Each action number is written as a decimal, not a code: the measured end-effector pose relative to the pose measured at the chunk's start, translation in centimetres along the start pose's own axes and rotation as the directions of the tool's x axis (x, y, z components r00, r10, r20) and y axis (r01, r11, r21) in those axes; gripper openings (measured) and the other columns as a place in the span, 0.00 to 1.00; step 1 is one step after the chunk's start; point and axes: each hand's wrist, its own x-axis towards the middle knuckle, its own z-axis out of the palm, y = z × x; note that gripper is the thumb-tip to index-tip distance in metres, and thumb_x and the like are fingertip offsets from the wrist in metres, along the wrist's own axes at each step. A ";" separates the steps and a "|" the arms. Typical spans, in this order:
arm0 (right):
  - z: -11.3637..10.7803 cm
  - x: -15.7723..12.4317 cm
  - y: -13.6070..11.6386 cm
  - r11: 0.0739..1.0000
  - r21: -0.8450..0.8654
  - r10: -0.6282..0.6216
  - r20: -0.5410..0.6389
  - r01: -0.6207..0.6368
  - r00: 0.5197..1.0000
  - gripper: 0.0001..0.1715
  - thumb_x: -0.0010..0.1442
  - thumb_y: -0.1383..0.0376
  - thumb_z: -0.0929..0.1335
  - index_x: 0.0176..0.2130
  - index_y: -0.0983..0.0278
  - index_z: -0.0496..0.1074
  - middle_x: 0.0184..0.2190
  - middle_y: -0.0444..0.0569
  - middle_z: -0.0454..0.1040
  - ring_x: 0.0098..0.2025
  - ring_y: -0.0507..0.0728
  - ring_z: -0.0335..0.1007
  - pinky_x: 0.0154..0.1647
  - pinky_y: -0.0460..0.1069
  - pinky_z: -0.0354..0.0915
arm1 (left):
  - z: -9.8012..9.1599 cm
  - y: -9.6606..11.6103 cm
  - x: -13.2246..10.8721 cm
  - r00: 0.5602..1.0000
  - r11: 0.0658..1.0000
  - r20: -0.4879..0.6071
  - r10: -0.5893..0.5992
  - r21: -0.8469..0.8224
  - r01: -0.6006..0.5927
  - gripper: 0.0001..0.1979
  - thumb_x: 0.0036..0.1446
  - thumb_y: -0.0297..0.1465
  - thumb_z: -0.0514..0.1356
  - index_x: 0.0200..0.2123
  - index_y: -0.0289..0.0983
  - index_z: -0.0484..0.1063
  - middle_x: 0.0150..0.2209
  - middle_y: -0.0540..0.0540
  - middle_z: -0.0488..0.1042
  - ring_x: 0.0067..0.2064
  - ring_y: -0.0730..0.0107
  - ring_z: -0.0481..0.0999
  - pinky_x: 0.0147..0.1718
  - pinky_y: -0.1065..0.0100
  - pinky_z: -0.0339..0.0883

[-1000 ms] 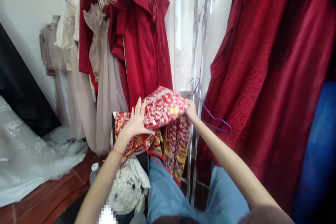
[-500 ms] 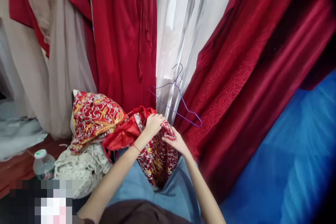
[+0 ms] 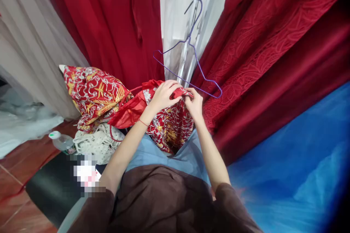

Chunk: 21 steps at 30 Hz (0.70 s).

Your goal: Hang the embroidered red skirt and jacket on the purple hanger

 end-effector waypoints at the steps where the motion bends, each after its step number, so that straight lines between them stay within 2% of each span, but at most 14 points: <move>1: 0.0 0.0 0.4 1.000 0.013 0.017 -0.046 -0.016 0.999 0.18 0.58 0.66 0.61 0.44 0.61 0.74 0.38 0.48 0.80 0.37 0.58 0.75 0.42 0.52 0.68 | -0.3 -0.5 -0.5 1.000 1.000 -0.018 -0.010 0.015 0.011 0.28 0.60 0.43 0.62 0.60 0.38 0.67 0.62 0.37 0.68 0.65 0.53 0.64 0.64 0.53 0.56; 3: -0.2 0.2 1.6 0.998 0.025 0.059 -0.145 -0.056 0.988 0.14 0.59 0.65 0.60 0.39 0.61 0.73 0.32 0.47 0.77 0.31 0.57 0.71 0.38 0.51 0.67 | -0.8 -1.8 -1.5 0.994 0.990 -0.035 -0.106 0.089 0.109 0.44 0.54 0.51 0.64 0.67 0.35 0.57 0.68 0.31 0.58 0.71 0.45 0.54 0.68 0.46 0.46; 5: -1.0 0.3 3.0 0.994 0.033 0.113 -0.249 -0.108 0.962 0.12 0.60 0.62 0.59 0.32 0.61 0.69 0.24 0.45 0.70 0.26 0.55 0.64 0.33 0.51 0.64 | -1.1 -3.4 -2.2 0.960 0.942 -0.032 -0.277 0.186 0.278 0.52 0.51 0.53 0.66 0.69 0.31 0.52 0.69 0.25 0.56 0.72 0.39 0.49 0.68 0.42 0.41; 6: -1.6 0.3 3.7 0.990 0.044 0.141 -0.292 -0.134 0.946 0.12 0.61 0.61 0.59 0.28 0.60 0.66 0.22 0.43 0.65 0.24 0.55 0.60 0.32 0.51 0.63 | -1.2 -4.1 -2.3 0.929 0.904 -0.012 -0.369 0.229 0.362 0.48 0.53 0.51 0.66 0.68 0.30 0.55 0.66 0.25 0.60 0.71 0.39 0.53 0.67 0.42 0.42; 8: -3.0 0.2 4.8 0.983 0.069 0.186 -0.326 -0.173 0.927 0.14 0.61 0.59 0.58 0.26 0.59 0.61 0.20 0.42 0.60 0.23 0.54 0.56 0.29 0.51 0.61 | -1.1 -5.0 -2.4 0.852 0.834 0.084 -0.516 0.277 0.477 0.32 0.60 0.46 0.61 0.61 0.33 0.66 0.57 0.29 0.73 0.64 0.44 0.66 0.64 0.47 0.51; 9: -3.8 0.1 5.1 0.981 0.065 0.195 -0.319 -0.184 0.928 0.14 0.61 0.59 0.58 0.26 0.59 0.61 0.20 0.42 0.61 0.23 0.54 0.57 0.29 0.51 0.62 | -1.0 -5.2 -2.2 0.818 0.815 0.142 -0.557 0.285 0.505 0.24 0.64 0.44 0.58 0.57 0.36 0.71 0.53 0.33 0.77 0.60 0.47 0.72 0.61 0.51 0.57; 11: -5.1 -0.3 5.0 0.982 0.008 0.181 -0.292 -0.186 0.939 0.10 0.59 0.59 0.60 0.32 0.61 0.65 0.24 0.45 0.66 0.26 0.55 0.62 0.32 0.52 0.64 | -0.6 -4.8 -1.8 0.787 0.806 0.210 -0.581 0.286 0.519 0.18 0.68 0.41 0.52 0.52 0.40 0.75 0.48 0.37 0.80 0.52 0.52 0.78 0.51 0.59 0.65; 12: -5.6 -0.6 4.6 0.983 -0.045 0.159 -0.290 -0.179 0.944 0.12 0.58 0.59 0.62 0.38 0.63 0.67 0.28 0.48 0.70 0.29 0.57 0.65 0.34 0.52 0.66 | -0.4 -4.4 -1.4 0.789 0.806 0.206 -0.578 0.290 0.515 0.18 0.69 0.41 0.51 0.51 0.42 0.75 0.47 0.38 0.80 0.50 0.53 0.79 0.46 0.61 0.67; 13: -6.1 -0.9 4.0 0.980 -0.114 0.123 -0.302 -0.164 0.945 0.18 0.57 0.59 0.64 0.46 0.65 0.66 0.34 0.51 0.73 0.32 0.59 0.68 0.37 0.54 0.67 | -0.2 -3.9 -1.0 0.801 0.808 0.183 -0.570 0.300 0.507 0.18 0.69 0.40 0.51 0.51 0.42 0.75 0.46 0.39 0.81 0.49 0.52 0.79 0.44 0.62 0.67; 15: -6.8 -1.3 2.6 0.949 -0.299 -0.010 -0.336 -0.096 0.942 0.34 0.57 0.58 0.65 0.59 0.69 0.58 0.45 0.61 0.73 0.44 0.64 0.71 0.44 0.58 0.68 | 0.1 -2.9 0.0 0.837 0.822 0.128 -0.532 0.314 0.475 0.16 0.68 0.39 0.52 0.50 0.42 0.75 0.43 0.40 0.81 0.46 0.53 0.80 0.41 0.62 0.67; 16: -7.1 -1.3 1.9 0.913 -0.406 -0.103 -0.336 -0.045 0.936 0.38 0.58 0.58 0.65 0.62 0.70 0.55 0.51 0.65 0.71 0.51 0.67 0.69 0.49 0.60 0.66 | 0.2 -2.6 0.5 0.863 0.840 0.100 -0.494 0.309 0.445 0.15 0.68 0.38 0.52 0.49 0.41 0.75 0.42 0.40 0.81 0.45 0.54 0.80 0.40 0.62 0.67; 18: -7.7 -0.9 0.8 0.797 -0.598 -0.291 -0.260 0.084 0.921 0.39 0.59 0.59 0.65 0.65 0.70 0.53 0.59 0.69 0.64 0.62 0.73 0.58 0.57 0.66 0.59 | 0.6 -2.5 1.9 0.926 0.890 0.035 -0.377 0.289 0.352 0.13 0.67 0.35 0.53 0.46 0.40 0.76 0.44 0.39 0.80 0.46 0.55 0.78 0.42 0.62 0.68; 19: -8.1 -0.4 0.5 0.733 -0.663 -0.359 -0.185 0.153 0.915 0.37 0.60 0.60 0.65 0.65 0.69 0.55 0.62 0.69 0.62 0.65 0.74 0.54 0.59 0.67 0.56 | 0.8 -2.7 2.7 0.954 0.916 -0.001 -0.300 0.277 0.288 0.12 0.67 0.33 0.54 0.44 0.39 0.76 0.47 0.38 0.78 0.50 0.55 0.77 0.45 0.60 0.68; 21: -9.1 0.8 0.4 0.638 -0.717 -0.420 -0.018 0.281 0.907 0.30 0.62 0.62 0.64 0.61 0.68 0.61 0.61 0.68 0.63 0.65 0.75 0.52 0.59 0.68 0.52 | 1.4 -3.8 4.3 0.988 0.956 -0.051 -0.143 0.253 0.151 0.10 0.64 0.29 0.55 0.42 0.37 0.77 0.57 0.36 0.73 0.60 0.52 0.70 0.54 0.56 0.66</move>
